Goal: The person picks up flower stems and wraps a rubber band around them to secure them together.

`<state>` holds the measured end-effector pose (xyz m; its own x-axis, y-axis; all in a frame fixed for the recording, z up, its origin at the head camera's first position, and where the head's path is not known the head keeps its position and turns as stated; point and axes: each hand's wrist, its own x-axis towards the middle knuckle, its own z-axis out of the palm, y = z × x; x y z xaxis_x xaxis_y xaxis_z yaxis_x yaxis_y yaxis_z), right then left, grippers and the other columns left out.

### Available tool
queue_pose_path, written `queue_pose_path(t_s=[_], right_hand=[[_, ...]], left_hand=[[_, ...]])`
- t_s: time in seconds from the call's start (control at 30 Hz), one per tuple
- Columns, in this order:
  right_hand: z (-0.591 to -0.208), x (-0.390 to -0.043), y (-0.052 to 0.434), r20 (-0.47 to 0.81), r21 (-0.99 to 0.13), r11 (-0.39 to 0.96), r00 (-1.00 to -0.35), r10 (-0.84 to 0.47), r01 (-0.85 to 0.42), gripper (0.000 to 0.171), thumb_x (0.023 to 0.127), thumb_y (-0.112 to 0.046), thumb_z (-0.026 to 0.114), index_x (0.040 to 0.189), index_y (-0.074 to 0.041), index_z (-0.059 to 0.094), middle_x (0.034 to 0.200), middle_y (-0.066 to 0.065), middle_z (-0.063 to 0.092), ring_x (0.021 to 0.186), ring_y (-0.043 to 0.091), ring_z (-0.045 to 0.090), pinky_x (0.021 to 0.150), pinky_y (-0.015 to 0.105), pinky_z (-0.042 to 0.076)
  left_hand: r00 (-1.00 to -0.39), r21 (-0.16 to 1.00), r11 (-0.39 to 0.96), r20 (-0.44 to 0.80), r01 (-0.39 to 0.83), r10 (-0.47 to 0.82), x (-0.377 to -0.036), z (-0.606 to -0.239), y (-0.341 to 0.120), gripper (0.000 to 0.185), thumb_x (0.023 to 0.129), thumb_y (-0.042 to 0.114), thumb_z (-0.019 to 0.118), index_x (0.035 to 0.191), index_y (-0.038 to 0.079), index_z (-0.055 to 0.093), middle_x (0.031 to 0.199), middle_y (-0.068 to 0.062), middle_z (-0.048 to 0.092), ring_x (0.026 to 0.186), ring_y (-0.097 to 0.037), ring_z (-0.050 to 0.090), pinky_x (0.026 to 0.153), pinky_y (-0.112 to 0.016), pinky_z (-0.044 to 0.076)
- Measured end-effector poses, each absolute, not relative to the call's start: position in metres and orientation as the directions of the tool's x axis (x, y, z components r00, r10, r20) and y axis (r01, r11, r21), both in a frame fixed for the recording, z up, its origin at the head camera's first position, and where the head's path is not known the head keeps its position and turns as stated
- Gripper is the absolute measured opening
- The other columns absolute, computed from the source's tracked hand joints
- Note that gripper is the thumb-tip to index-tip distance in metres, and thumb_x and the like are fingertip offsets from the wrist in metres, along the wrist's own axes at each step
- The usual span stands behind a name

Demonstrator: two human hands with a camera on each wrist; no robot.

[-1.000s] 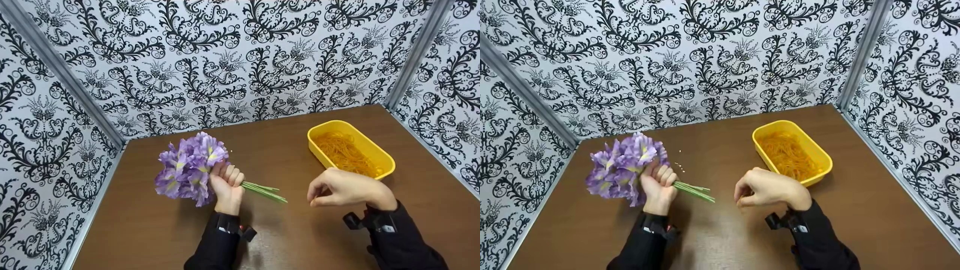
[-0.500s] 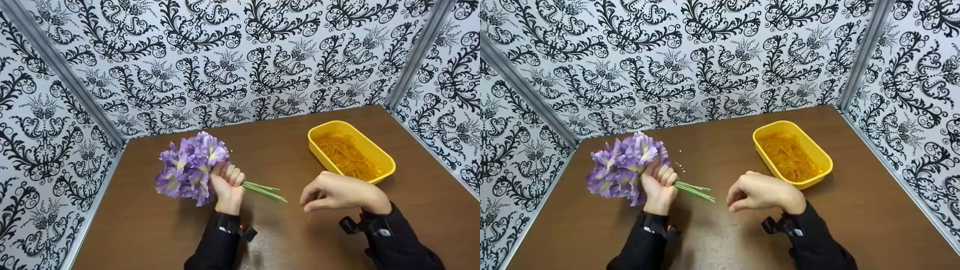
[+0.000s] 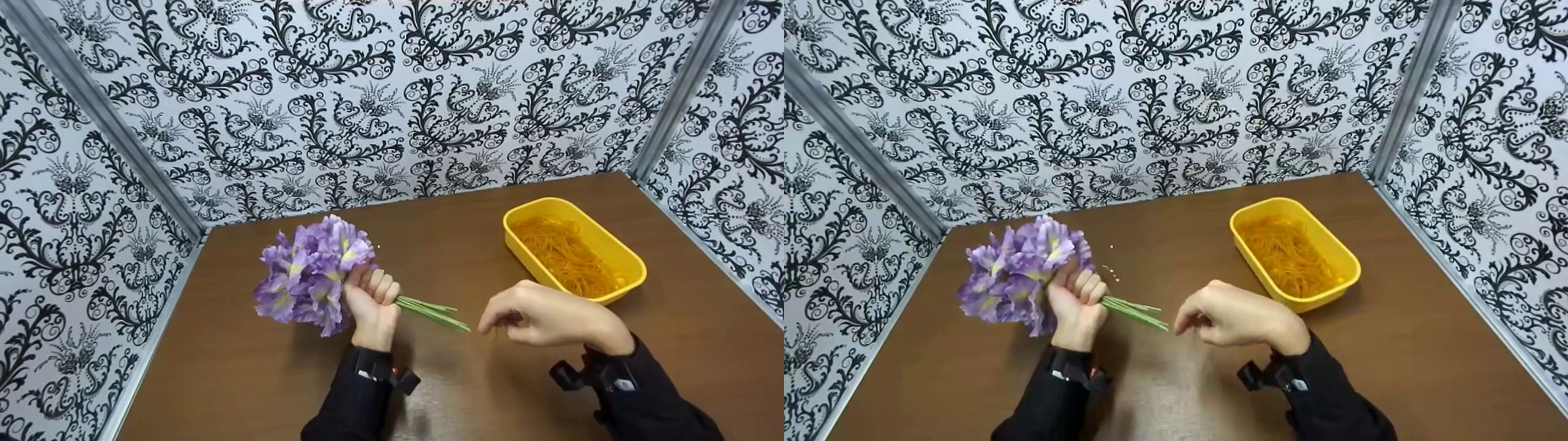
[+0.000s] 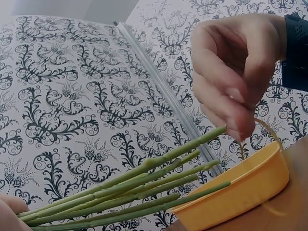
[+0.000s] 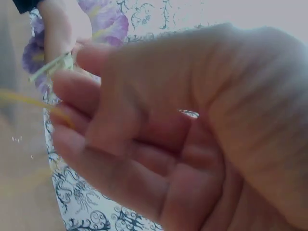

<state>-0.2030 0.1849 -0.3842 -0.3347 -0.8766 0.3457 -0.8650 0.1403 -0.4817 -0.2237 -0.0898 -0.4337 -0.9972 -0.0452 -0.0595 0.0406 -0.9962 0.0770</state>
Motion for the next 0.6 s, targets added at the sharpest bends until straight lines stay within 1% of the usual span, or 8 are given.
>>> queue_pose_path(t_s=[0.1,0.2,0.3,0.4,0.53,0.6], right_hand=[[-0.384,-0.203,0.181,0.419,-0.417,0.141,-0.328,-0.847,-0.898,0.039,0.082,0.016,0.065,0.103,-0.016,0.075,0.096,-0.005,0.073,0.083,0.008,0.067,0.074,0.017,0.053],[-0.384,-0.202,0.179,0.494,-0.357,0.155,-0.326,-0.806,-0.921,0.036,0.084,0.014,0.07,0.104,-0.014,0.077,0.095,-0.004,0.074,0.083,0.01,0.069,0.076,0.018,0.054],[-0.384,-0.201,0.177,0.535,-0.335,0.157,-0.324,-0.78,-0.929,0.035,0.085,0.012,0.071,0.108,-0.014,0.077,0.096,-0.004,0.074,0.084,0.009,0.069,0.077,0.018,0.054],[-0.383,-0.201,0.174,0.559,-0.323,0.123,-0.294,-0.776,-0.938,0.035,0.088,0.011,0.069,0.113,-0.013,0.075,0.1,-0.003,0.073,0.087,0.01,0.068,0.08,0.017,0.053],[-0.384,-0.201,0.169,0.593,-0.282,0.063,-0.226,-0.773,-0.957,0.035,0.092,0.01,0.064,0.117,-0.012,0.073,0.106,0.0,0.072,0.094,0.012,0.067,0.085,0.019,0.052],[-0.384,-0.2,0.167,0.603,-0.269,0.046,-0.205,-0.771,-0.962,0.034,0.093,0.008,0.064,0.119,-0.012,0.072,0.107,0.0,0.072,0.097,0.014,0.067,0.088,0.02,0.052]], left_hand=[[-0.998,0.069,-0.997,-0.057,0.038,-0.042,-0.224,-0.434,-0.09,0.042,0.097,0.012,0.033,0.057,0.019,0.02,0.052,0.01,0.013,0.046,-0.003,0.006,0.044,-0.017,0.003],[-0.998,0.062,-0.997,-0.054,0.036,-0.039,-0.224,-0.434,-0.09,0.042,0.097,0.012,0.033,0.058,0.019,0.02,0.052,0.01,0.012,0.046,-0.003,0.006,0.044,-0.017,0.003],[-0.998,0.07,-0.997,-0.053,0.04,-0.044,-0.224,-0.434,-0.09,0.042,0.098,0.012,0.032,0.058,0.019,0.02,0.053,0.01,0.012,0.046,-0.003,0.006,0.044,-0.017,0.003],[-0.997,0.082,-0.995,-0.057,0.048,-0.053,-0.224,-0.433,-0.09,0.042,0.098,0.011,0.032,0.058,0.019,0.021,0.053,0.01,0.012,0.046,-0.003,0.006,0.044,-0.017,0.003],[-0.996,0.089,-0.995,-0.063,0.052,-0.058,-0.224,-0.433,-0.091,0.043,0.098,0.011,0.032,0.057,0.019,0.023,0.052,0.01,0.013,0.046,-0.003,0.006,0.044,-0.018,0.004],[-0.996,0.088,-0.995,-0.066,0.052,-0.058,-0.224,-0.434,-0.092,0.043,0.098,0.011,0.032,0.057,0.019,0.023,0.052,0.01,0.013,0.045,-0.003,0.006,0.044,-0.018,0.004]])
